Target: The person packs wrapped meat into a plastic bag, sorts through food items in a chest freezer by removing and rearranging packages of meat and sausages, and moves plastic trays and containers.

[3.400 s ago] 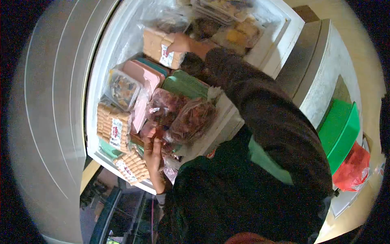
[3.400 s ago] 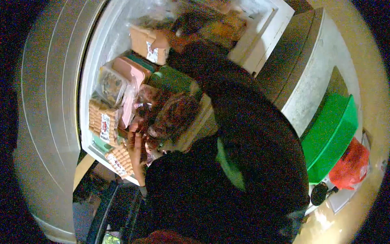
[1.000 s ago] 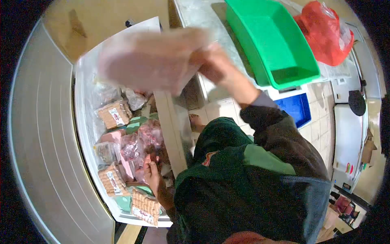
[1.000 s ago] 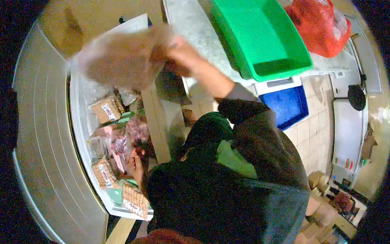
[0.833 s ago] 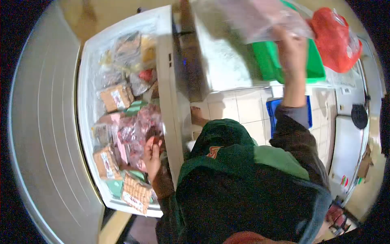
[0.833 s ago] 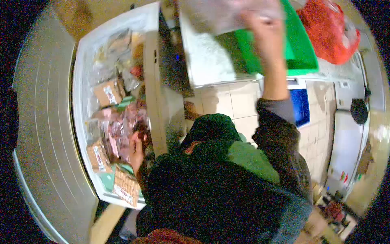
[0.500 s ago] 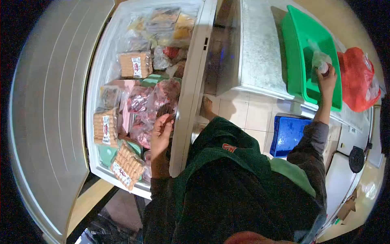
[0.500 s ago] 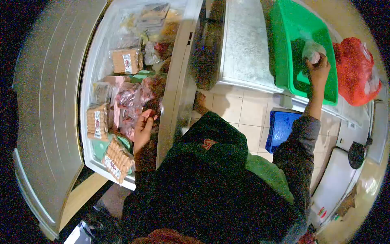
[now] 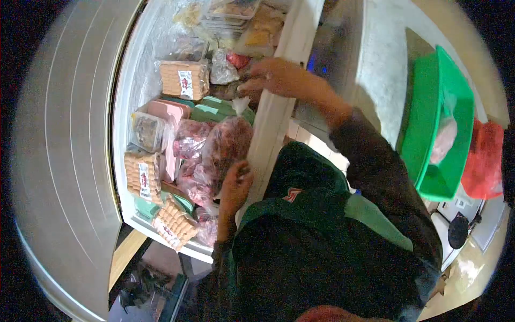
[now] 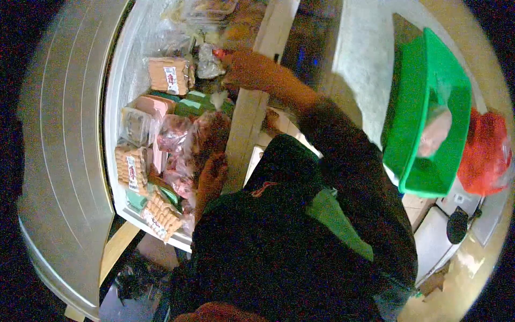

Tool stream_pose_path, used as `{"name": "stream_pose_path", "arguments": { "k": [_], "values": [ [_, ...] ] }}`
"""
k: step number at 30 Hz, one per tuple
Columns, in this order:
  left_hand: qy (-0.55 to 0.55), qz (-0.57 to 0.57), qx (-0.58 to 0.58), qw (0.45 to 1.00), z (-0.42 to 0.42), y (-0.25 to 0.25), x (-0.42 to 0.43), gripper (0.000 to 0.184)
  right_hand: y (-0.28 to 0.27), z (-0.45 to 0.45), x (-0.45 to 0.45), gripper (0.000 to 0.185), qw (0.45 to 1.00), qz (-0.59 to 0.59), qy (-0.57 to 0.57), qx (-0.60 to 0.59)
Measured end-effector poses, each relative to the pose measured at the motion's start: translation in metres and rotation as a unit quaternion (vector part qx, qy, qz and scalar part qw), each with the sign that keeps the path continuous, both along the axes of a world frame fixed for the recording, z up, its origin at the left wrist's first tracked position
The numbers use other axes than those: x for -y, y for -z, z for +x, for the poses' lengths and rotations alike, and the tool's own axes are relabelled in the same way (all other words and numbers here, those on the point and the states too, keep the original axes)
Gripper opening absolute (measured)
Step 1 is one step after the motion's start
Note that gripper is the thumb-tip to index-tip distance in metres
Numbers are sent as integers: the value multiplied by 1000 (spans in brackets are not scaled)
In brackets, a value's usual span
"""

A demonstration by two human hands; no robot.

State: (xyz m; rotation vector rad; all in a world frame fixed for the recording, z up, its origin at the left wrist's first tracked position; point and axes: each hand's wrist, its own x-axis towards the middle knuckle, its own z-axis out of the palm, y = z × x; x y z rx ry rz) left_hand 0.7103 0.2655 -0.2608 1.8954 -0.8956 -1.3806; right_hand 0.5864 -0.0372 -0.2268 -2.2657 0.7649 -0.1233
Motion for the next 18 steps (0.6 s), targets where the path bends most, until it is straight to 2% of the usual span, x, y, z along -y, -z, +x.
{"name": "stream_pose_path", "arguments": {
  "k": [2,4,6,8,9,13,16,18],
  "values": [
    [-12,12,-13,1000,5,4,2,35,115,57,30,42,986,-26,-95,-136],
    [-34,56,-31,997,4,-13,17,35,111,69,37,36,979,-23,-133,-155],
    [-65,80,-33,994,3,-16,21,34,139,87,50,30,969,-59,-203,-129],
    [-72,102,-26,992,0,-16,21,34,221,107,61,25,946,-122,-296,-54],
    [-64,110,-17,992,1,-13,20,34,228,119,64,21,922,-211,-322,37],
    [-108,103,-48,988,-3,-10,19,35,253,151,46,21,922,-209,-311,-99],
    [-145,145,-53,977,-8,-13,20,36,274,147,31,23,924,-192,-299,-139],
    [-162,119,-55,978,-11,-7,16,38,284,143,27,24,923,-185,-296,-161]
  ]
}}
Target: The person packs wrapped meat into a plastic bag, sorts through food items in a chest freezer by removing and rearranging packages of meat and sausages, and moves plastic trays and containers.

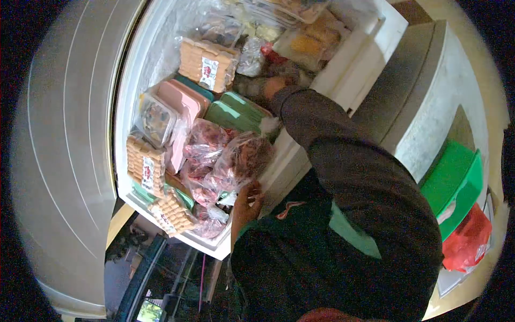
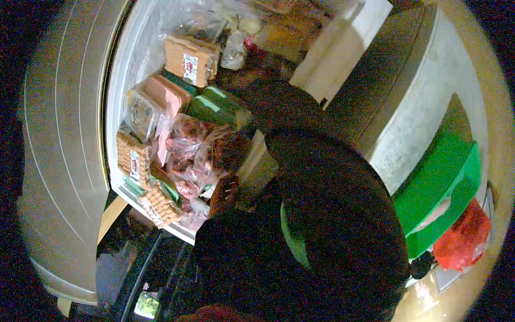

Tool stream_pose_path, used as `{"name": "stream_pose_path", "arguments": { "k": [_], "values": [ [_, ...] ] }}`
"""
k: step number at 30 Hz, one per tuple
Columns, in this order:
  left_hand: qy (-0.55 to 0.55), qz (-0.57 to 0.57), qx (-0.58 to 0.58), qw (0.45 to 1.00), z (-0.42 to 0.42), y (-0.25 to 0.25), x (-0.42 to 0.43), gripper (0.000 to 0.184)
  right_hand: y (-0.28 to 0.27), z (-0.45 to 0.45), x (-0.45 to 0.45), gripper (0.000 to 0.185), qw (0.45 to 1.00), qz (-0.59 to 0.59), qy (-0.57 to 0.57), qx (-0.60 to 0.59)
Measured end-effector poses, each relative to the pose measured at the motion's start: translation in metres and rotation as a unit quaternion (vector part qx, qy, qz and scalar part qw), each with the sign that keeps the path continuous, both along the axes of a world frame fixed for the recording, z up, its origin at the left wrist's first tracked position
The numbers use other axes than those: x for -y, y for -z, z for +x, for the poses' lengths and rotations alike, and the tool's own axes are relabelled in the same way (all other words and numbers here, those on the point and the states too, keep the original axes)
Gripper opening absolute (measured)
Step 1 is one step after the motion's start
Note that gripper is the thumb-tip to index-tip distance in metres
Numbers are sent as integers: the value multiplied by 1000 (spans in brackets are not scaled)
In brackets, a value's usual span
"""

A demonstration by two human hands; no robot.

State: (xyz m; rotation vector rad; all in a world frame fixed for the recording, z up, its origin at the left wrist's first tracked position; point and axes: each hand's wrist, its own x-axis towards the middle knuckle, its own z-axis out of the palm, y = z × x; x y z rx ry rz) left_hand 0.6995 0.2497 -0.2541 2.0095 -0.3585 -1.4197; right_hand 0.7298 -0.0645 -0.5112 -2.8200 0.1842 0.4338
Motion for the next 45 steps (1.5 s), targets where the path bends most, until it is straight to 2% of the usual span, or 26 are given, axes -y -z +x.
{"name": "stream_pose_path", "arguments": {
  "k": [3,7,11,14,17,20,22,23,25,26,28,30,32,33,35,36,39,42,45],
  "values": [
    [4,0,19,1000,-1,-4,-3,38,6,-2,-3,27,1000,16,-4,-16],
    [14,1,33,999,0,-1,0,37,-15,-5,16,30,996,77,-33,-9],
    [24,27,38,999,3,2,6,36,-59,-7,70,33,975,217,-34,-19],
    [15,-25,48,998,3,8,1,36,-102,-6,107,36,952,304,-1,-20],
    [69,-21,58,996,10,-2,10,36,-142,-13,130,38,932,360,36,24],
    [59,-53,56,995,13,-21,19,36,-195,-26,133,41,886,446,93,83],
    [65,-70,61,994,18,-23,16,35,-251,-40,114,45,812,550,188,48],
    [69,-79,64,992,20,-23,15,34,-266,-49,107,46,792,575,186,88],
    [74,-93,80,990,26,-24,14,33,-283,-58,98,47,790,550,233,139],
    [76,-101,87,988,28,-24,12,33,-285,-61,93,46,806,498,282,150],
    [63,-142,68,985,35,-9,0,32,-277,-68,85,44,812,467,305,173],
    [39,-189,51,980,36,-10,-4,33,-260,-76,84,42,798,511,253,195],
    [5,-238,35,971,32,-35,5,34,-279,-88,67,41,827,457,276,176],
    [-2,-262,37,964,34,-30,6,34,-286,-95,57,40,840,429,289,165],
    [-15,-308,38,951,37,-15,7,35,-281,-104,36,38,829,444,229,252],
    [-32,-290,13,956,36,-24,12,35,-279,-108,25,38,820,449,199,295],
    [-65,-265,-46,961,24,-67,27,34,-287,-126,-13,39,766,543,257,229],
    [4,-274,23,961,17,-59,16,33,-295,-138,-38,43,751,541,306,224],
    [94,-298,102,944,14,-32,-11,32,-291,-146,-35,47,771,510,351,151]
  ]
}}
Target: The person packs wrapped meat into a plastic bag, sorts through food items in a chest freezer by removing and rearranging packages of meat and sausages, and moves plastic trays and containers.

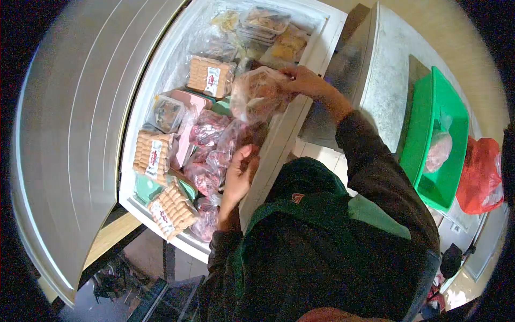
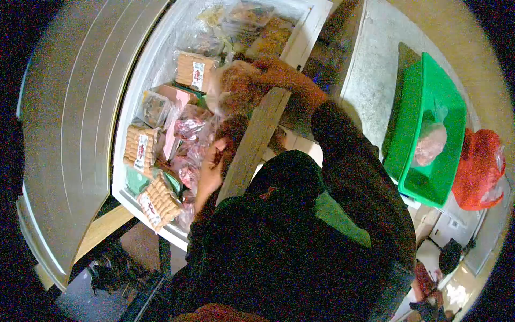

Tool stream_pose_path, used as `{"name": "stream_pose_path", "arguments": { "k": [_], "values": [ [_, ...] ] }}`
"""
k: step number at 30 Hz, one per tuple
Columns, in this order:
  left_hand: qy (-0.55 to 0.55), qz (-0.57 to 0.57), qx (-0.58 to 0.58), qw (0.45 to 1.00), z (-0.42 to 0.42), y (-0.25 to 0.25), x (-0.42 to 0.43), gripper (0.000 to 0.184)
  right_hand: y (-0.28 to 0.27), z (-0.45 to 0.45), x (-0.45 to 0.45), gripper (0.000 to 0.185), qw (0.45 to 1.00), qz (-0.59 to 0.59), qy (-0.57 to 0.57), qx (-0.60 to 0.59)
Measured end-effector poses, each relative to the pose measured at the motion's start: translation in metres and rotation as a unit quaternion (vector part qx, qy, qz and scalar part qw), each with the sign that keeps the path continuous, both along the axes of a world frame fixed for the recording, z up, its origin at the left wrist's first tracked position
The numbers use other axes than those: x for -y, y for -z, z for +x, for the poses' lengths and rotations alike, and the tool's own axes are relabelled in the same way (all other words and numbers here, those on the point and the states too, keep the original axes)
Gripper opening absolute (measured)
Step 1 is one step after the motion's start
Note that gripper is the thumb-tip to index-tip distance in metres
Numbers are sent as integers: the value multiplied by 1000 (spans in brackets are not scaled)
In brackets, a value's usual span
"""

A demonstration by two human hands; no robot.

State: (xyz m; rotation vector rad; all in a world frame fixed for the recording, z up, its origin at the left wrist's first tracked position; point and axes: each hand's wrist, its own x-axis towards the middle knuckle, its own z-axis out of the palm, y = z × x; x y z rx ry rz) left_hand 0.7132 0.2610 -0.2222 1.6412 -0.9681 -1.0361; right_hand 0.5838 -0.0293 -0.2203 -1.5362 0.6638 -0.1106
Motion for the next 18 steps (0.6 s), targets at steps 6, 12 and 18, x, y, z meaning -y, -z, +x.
{"name": "stream_pose_path", "arguments": {
  "k": [6,12,18],
  "values": [
    [41,149,53,987,-8,28,-39,37,27,10,42,54,970,-238,47,30],
    [19,253,13,967,-4,42,-37,41,65,56,110,55,899,-432,-43,-62],
    [72,256,31,963,4,56,-29,44,92,107,125,42,951,-200,-218,-94]
  ]
}}
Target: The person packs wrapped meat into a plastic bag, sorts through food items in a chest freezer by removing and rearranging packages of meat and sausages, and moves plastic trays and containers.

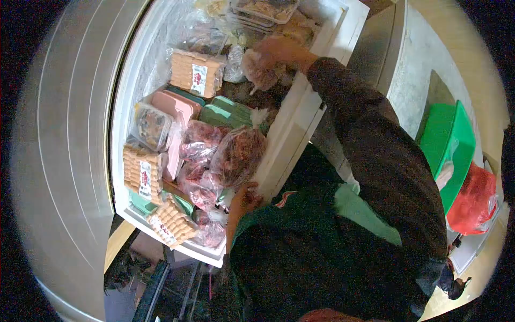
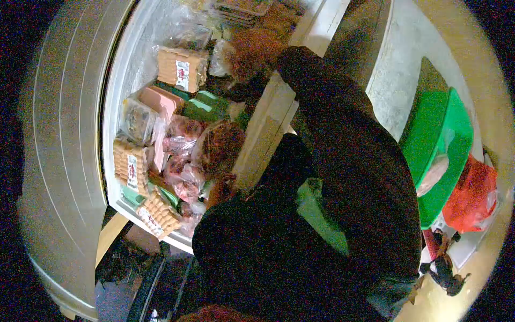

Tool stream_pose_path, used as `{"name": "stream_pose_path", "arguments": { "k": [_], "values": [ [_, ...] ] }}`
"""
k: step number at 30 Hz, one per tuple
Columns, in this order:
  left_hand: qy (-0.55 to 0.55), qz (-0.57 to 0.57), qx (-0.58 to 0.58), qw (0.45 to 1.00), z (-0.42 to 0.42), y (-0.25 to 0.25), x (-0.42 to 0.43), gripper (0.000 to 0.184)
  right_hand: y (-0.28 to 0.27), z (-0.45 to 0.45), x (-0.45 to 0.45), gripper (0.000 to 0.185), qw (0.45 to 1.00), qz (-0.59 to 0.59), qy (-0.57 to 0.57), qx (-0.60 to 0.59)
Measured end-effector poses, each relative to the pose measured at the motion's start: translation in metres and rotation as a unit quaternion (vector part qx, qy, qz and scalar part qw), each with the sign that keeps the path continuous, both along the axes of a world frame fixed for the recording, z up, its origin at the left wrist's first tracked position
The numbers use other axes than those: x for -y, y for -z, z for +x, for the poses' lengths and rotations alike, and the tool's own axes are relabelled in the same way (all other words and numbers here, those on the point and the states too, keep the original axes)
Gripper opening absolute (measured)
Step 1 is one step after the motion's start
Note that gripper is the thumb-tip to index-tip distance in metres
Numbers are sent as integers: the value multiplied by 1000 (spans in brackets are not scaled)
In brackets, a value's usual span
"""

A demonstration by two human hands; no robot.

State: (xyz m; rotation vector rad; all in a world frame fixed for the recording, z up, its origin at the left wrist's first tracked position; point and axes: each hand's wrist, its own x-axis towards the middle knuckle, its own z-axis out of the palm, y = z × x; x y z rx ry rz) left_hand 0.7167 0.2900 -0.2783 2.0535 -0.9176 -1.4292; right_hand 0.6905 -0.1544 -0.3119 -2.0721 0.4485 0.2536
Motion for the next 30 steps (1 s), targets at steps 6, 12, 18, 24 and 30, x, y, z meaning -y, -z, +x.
{"name": "stream_pose_path", "arguments": {
  "k": [6,12,18,24,30],
  "values": [
    [-53,143,-70,986,4,-34,30,40,80,17,-23,17,887,448,-44,101],
    [-84,113,-105,984,5,-24,24,37,80,19,-33,21,948,-49,-45,312],
    [-59,99,-124,986,8,40,-21,36,62,-2,23,31,953,192,234,-25],
    [-35,71,-109,991,11,11,0,33,65,-14,63,31,869,17,460,180],
    [-43,22,-103,993,12,7,2,29,118,4,95,25,882,-125,430,148]
  ]
}}
